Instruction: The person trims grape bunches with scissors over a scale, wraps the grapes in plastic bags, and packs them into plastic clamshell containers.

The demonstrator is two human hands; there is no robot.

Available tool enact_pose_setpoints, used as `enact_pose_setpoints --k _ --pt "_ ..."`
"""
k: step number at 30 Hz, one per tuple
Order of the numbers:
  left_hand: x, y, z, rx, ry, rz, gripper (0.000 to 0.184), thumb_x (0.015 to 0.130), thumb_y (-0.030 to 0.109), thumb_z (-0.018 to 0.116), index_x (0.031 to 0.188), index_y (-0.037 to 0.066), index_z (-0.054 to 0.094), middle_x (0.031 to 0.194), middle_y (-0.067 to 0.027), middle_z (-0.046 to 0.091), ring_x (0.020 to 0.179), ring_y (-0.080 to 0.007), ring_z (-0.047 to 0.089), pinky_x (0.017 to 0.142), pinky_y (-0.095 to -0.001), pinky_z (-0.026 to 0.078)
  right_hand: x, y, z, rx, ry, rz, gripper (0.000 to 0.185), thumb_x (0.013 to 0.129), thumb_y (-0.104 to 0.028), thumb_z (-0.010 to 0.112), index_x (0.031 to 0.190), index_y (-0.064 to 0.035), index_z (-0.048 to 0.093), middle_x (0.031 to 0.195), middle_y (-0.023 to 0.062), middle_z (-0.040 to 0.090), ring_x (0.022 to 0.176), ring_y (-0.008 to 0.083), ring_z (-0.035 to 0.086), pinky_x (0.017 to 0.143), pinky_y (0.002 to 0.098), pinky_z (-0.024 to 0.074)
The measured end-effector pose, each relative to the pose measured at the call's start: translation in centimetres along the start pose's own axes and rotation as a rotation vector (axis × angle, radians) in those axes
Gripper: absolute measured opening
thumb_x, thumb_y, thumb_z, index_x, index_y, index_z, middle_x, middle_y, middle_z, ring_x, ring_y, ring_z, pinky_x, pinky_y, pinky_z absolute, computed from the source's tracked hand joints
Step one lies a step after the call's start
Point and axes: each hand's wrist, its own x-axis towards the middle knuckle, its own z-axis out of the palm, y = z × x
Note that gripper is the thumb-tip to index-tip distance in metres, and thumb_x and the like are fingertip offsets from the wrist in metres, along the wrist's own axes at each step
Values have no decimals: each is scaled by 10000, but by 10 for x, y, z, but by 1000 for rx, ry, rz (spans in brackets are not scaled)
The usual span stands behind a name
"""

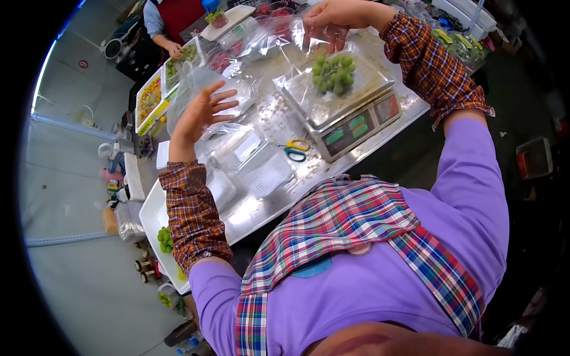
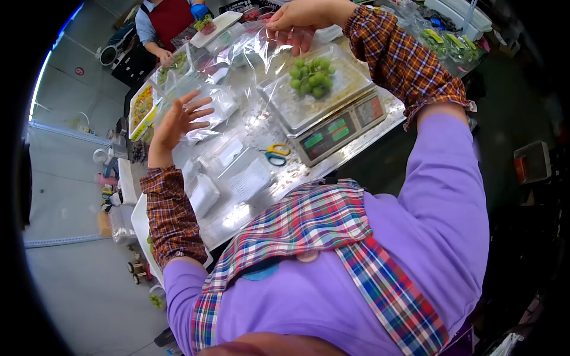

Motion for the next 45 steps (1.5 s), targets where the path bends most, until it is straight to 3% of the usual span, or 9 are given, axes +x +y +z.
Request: enact_pose_setpoints --k 3,7,10,17,25,30,37,41,45 --pt "14 7 0 83 288 15 337 961 316 508 1113 25 583 978 -109 662 784 -180 661 685 -290 540 -47 -42 15 -145 53 90 401 930 -334 518 1164 -10 551 933 113 647 685 207 672 596 313 568" --pt "24 18 -4 29 356 84 255 951 284 535 968 44 618 774 -47 655 561 -104 581 524 -225 476 -66 -41 5 -323 104 56 520 952 -469 420 1147 -14 578 875 92 665 636 182 674 530 296 575" --pt "11 1 -15 122 486 23 324 957 354 512 926 47 610 665 -14 614 501 -92 547 487 -217 453 -28 5 11 -291 2 -3 331 930 -235 529 1174 -15 570 887 81 661 650 156 666 598 274 575" --pt "-7 -2 -13 182 609 -138 435 950 444 482 919 33 618 731 -16 636 561 -77 549 538 -207 469 13 52 -10 -325 -2 -54 199 890 -107 559 1074 -36 592 861 29 642 729 105 644 658 257 564" --pt "-47 -38 -18 364 624 -176 234 929 173 546 1120 71 632 787 25 599 601 -60 506 542 -207 432 73 76 -15 -163 -120 -209 138 898 -129 569 1018 -67 597 768 -25 592 554 65 559 522 234 496" --pt "-96 -82 26 113 723 -286 160 932 186 541 964 35 586 710 11 533 624 -92 518 569 -237 444 78 51 66 -183 -357 -248 150 911 -126 557 1021 -29 589 811 0 605 597 80 593 580 231 524" --pt "-177 -89 43 45 1010 -52 220 939 258 555 940 39 573 937 -25 570 880 -109 547 769 -293 495 132 9 208 297 -458 -198 183 894 -131 585 1048 -32 574 887 33 610 780 124 634 703 241 505" --pt "-191 -102 53 -57 877 143 198 922 179 589 1026 14 551 1079 -71 552 950 -132 530 812 -294 484 160 -31 331 310 -514 -392 272 881 -167 608 1117 -35 580 990 43 620 928 124 588 799 270 479" --pt "-216 -97 10 70 1082 332 336 887 139 627 1150 -29 502 1034 -106 599 891 -154 598 757 -282 516 185 -93 403 182 -709 -531 395 884 -243 631 1204 -21 569 1070 62 631 917 130 573 841 287 459"
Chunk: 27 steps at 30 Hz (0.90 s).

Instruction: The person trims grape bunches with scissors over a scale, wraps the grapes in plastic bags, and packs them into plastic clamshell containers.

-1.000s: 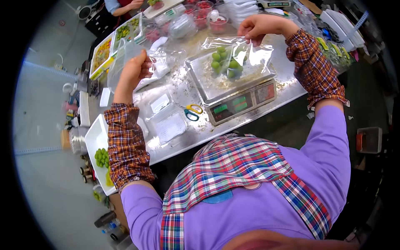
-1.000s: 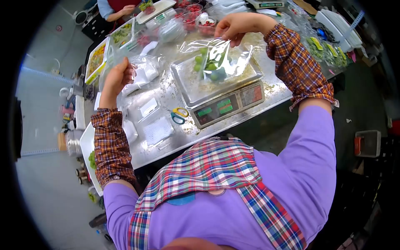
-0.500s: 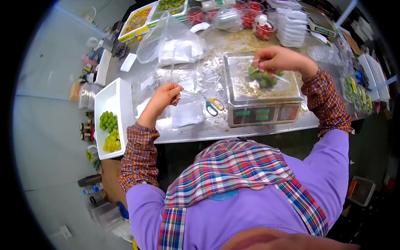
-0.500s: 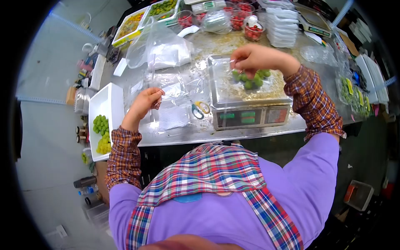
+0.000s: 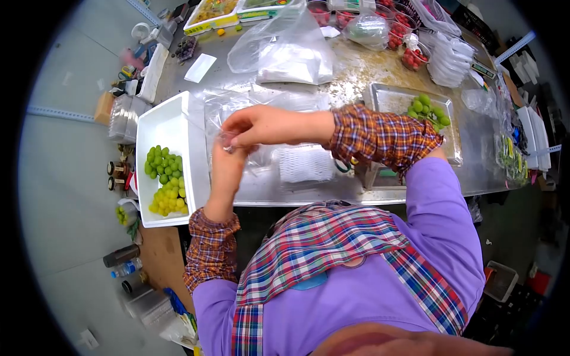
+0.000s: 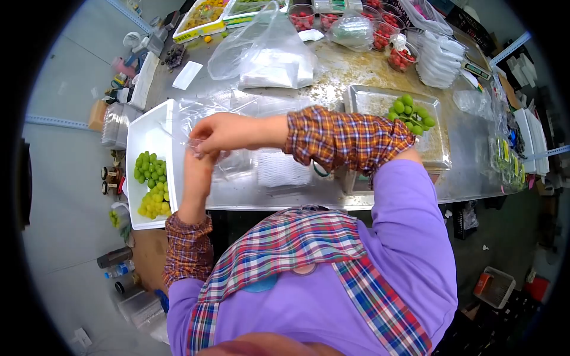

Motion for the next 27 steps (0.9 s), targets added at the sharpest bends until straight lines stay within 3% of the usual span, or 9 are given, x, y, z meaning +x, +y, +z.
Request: enact_pose_setpoints --k 2,4,7,12,13,17,19,22,27 --pt "17 7 -44 -48 19 -51 261 890 80 594 1122 -10 516 875 -82 630 768 -150 618 678 -263 521 22 -28 -14 -202 -132 -98 460 890 -337 623 1219 -18 576 1117 89 637 974 161 587 858 297 465" --pt "36 18 -86 104 226 -29 215 897 76 582 1095 8 536 800 -58 611 692 -121 590 626 -237 497 48 -54 -41 -819 126 -159 399 895 -396 581 1124 -74 641 1079 125 658 983 245 628 853 347 490" --pt "89 49 -151 318 374 214 188 917 111 569 1082 20 564 785 -30 598 678 -89 561 587 -215 460 106 -12 -129 -1198 711 -375 243 846 -180 518 959 -42 683 932 168 668 860 339 641 773 415 509" --pt "196 60 -253 1131 517 730 237 890 132 572 1120 81 601 884 -99 647 761 -210 622 638 -326 496 70 17 -173 -1567 371 581 195 775 -64 546 903 -19 686 953 148 678 874 344 662 707 483 516" --pt "212 60 -258 1427 516 857 254 876 136 580 1126 97 606 905 -120 654 778 -249 633 663 -364 509 63 36 -177 -1584 398 492 195 768 -63 546 903 -37 684 939 148 679 860 330 665 688 458 522" --pt "270 14 -245 1770 442 458 331 782 114 627 1112 97 601 1032 -158 625 979 -355 583 849 -459 466 29 50 -152 -1618 308 267 81 766 -146 624 817 -84 617 801 95 640 761 310 631 680 442 481" --pt "272 11 -178 1238 75 900 322 750 53 631 1071 65 604 1061 -163 613 1025 -342 563 860 -438 460 14 40 -138 -1621 256 139 41 770 -134 611 776 -96 622 790 81 632 744 293 625 696 415 472" --pt "220 34 -34 714 -618 860 207 751 -23 564 943 29 626 906 -129 641 861 -308 615 774 -361 492 0 29 -126 -1562 230 -36 57 766 -140 604 723 -106 620 761 63 615 704 272 603 709 379 453" --pt "317 -73 69 1129 -816 707 299 756 23 593 1050 48 643 1013 -174 653 949 -344 615 819 -399 494 -22 19 -111 -1589 120 81 73 732 -127 600 673 -103 634 698 58 580 688 267 596 685 374 457"
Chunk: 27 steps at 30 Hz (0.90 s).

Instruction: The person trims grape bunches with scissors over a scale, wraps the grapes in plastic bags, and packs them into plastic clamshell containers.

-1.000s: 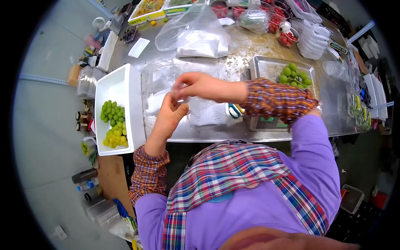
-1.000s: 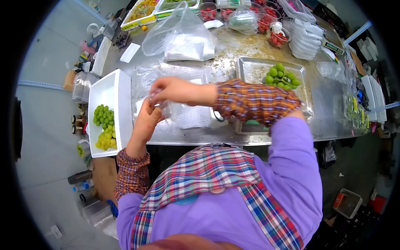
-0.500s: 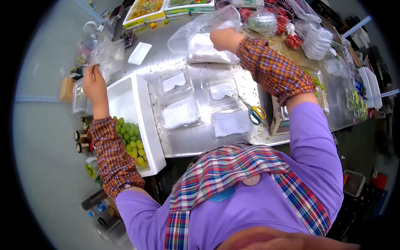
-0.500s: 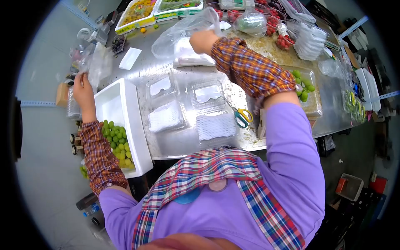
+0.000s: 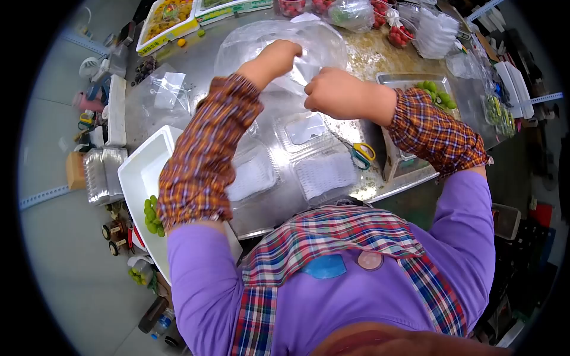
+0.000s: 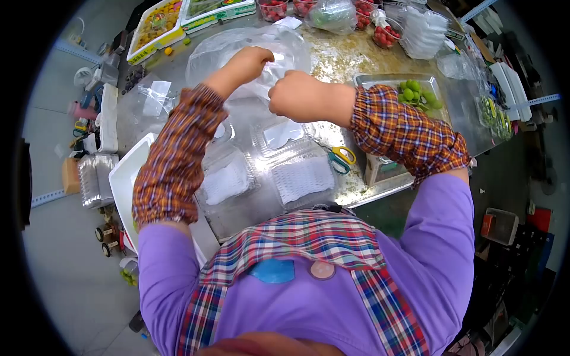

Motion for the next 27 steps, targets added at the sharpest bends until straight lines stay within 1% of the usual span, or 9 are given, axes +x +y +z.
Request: enact_pose_setpoints --k 3,4,7,11,17,21,22,26,27 --pt "3 -1 16 192 -348 -275 529 716 71 715 1216 78 545 1167 -190 592 1054 -337 579 872 -403 480 -19 -5 1 -56 -19 48 53 721 -114 595 694 -105 640 696 53 579 707 259 605 681 374 465" --pt "-8 15 8 211 -335 -289 700 681 148 789 1293 86 454 1237 -207 537 1140 -331 530 906 -414 462 -26 -6 0 -88 -16 60 51 708 -102 592 715 -105 643 707 44 583 728 248 611 695 366 468" --pt "-20 0 34 135 -163 -192 725 644 139 811 1273 80 455 1222 -217 538 1157 -332 515 926 -419 444 -43 -8 -5 -73 9 103 75 695 -89 592 743 -106 646 721 35 586 741 242 613 703 360 468" --pt "-28 16 23 16 -259 -396 495 753 174 688 1216 83 537 1195 -189 569 1159 -360 505 954 -493 403 -52 -10 1 -110 -12 135 103 687 -78 591 762 -111 652 729 29 591 758 238 617 785 375 460" --pt "-69 39 26 371 -133 41 263 815 110 544 1055 76 645 1073 -133 614 1026 -342 544 901 -444 429 -56 -18 -2 -89 -20 229 110 779 -142 612 873 -114 663 804 58 616 817 259 631 946 479 399" --pt "-88 58 18 335 -347 185 259 839 69 499 1055 68 640 1046 -147 626 1035 -315 559 859 -416 448 -58 -23 2 236 95 517 458 857 -243 603 1265 -61 503 932 177 636 831 376 616 834 478 471" --pt "-88 43 35 305 -400 181 259 844 66 492 1061 62 634 1034 -153 629 1029 -311 566 849 -410 452 -60 -23 -3 214 52 561 636 855 -251 606 1389 -43 330 935 226 629 789 412 605 724 472 496" --pt "-70 34 32 -80 -305 -177 311 853 71 493 1153 42 570 999 -175 641 953 -320 606 791 -407 475 -62 -18 2 54 276 613 809 809 -251 656 1446 -74 190 854 221 630 732 402 614 630 467 498" --pt "-60 33 25 -23 -212 -244 355 853 90 514 1205 41 510 986 -181 648 874 -345 622 759 -426 488 -63 -22 0 10 330 614 683 825 -227 627 1383 -44 278 861 226 622 698 381 615 603 453 505"
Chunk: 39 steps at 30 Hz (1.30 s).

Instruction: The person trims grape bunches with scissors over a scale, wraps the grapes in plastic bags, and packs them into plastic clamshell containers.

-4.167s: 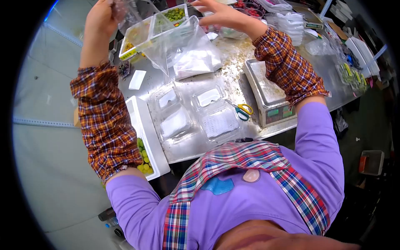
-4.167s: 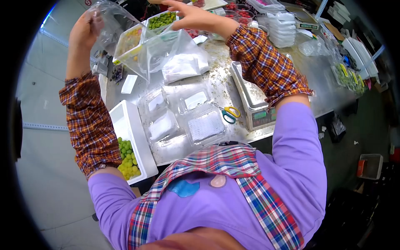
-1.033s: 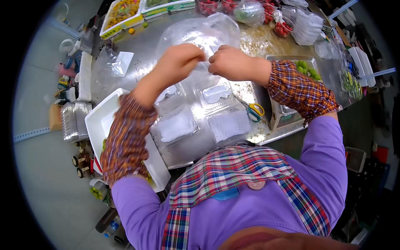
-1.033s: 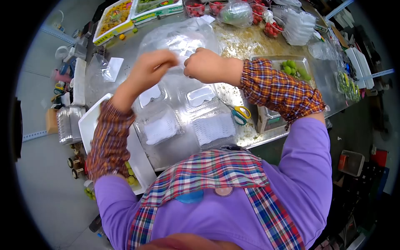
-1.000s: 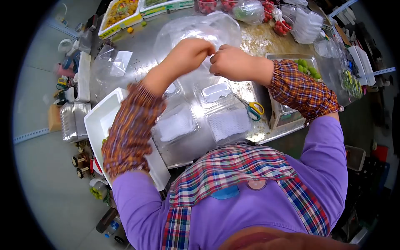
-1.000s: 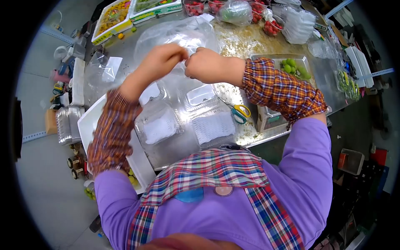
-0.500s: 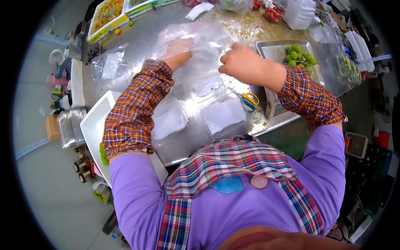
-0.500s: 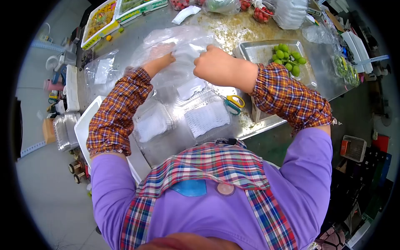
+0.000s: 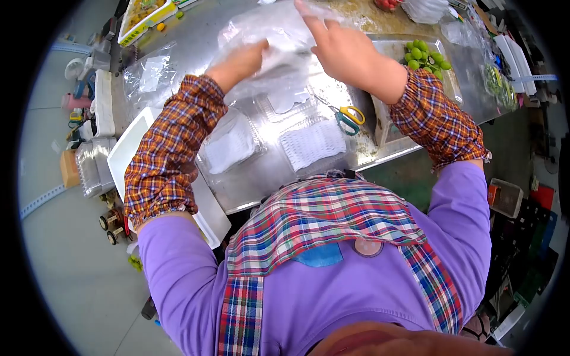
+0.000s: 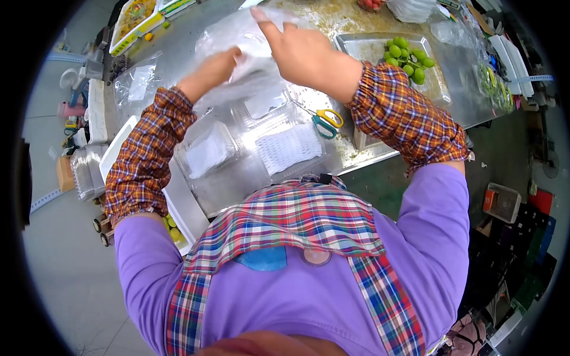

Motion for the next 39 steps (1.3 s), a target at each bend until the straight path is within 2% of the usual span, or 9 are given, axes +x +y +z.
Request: enact_pose_setpoints --k 2,8,15,22,26,29,32,38,39 --pt "9 28 -22 -222 23 -346 387 847 99 528 1228 47 479 944 -193 650 858 -343 625 753 -433 497 -3 -2 -11 -49 133 -14 459 857 -178 570 1257 14 453 875 234 606 629 340 617 549 425 518" --pt "11 30 -9 448 49 -23 313 802 88 587 1109 27 582 1178 -242 536 1002 -386 576 796 -455 493 -1 -9 -36 8 51 95 828 787 -170 647 1447 -7 173 965 307 548 685 399 600 586 456 496" --pt "7 32 -16 361 81 237 149 765 51 601 906 73 643 1295 -146 495 1301 -341 364 1002 -493 373 -6 -15 -42 48 33 121 856 796 -196 654 1461 -28 141 999 306 543 723 404 603 599 454 499" --pt "-15 47 -24 -15 -387 128 151 837 172 548 894 32 549 1032 -158 642 951 -350 589 822 -423 461 -14 -18 -46 31 -3 129 859 795 -189 652 1464 -45 132 1056 317 523 722 409 600 602 447 501" --pt "7 44 -19 -174 281 -112 339 871 160 497 1189 40 496 996 -185 642 966 -383 588 851 -432 443 -18 -16 -42 64 95 86 874 785 -165 659 1468 -63 124 1181 358 452 737 422 603 615 453 508" --pt "33 20 -7 384 680 177 359 894 114 440 1246 55 474 1078 -194 618 1116 -386 522 1004 -484 338 -17 -17 -45 56 64 139 878 772 -146 668 1469 -80 138 1268 381 378 756 433 605 624 458 513" --pt "35 27 -7 469 465 44 341 901 48 385 1227 50 486 1156 -200 586 1217 -385 444 1079 -540 211 -17 -17 -48 23 58 165 874 764 -136 672 1469 -98 158 1298 387 350 765 442 605 623 462 513" --pt "27 34 -18 374 33 23 325 884 6 370 1183 32 494 1179 -215 569 1163 -376 499 1053 -532 272 -21 -11 -53 17 144 151 865 758 -138 678 1466 -116 182 1307 353 360 856 446 592 661 455 516" --pt "22 33 -11 265 248 75 363 875 3 385 1221 44 485 1165 -226 571 1123 -373 528 1018 -478 346 -21 -9 -51 20 194 122 863 757 -141 681 1464 -114 187 1306 345 365 877 447 588 672 451 517"
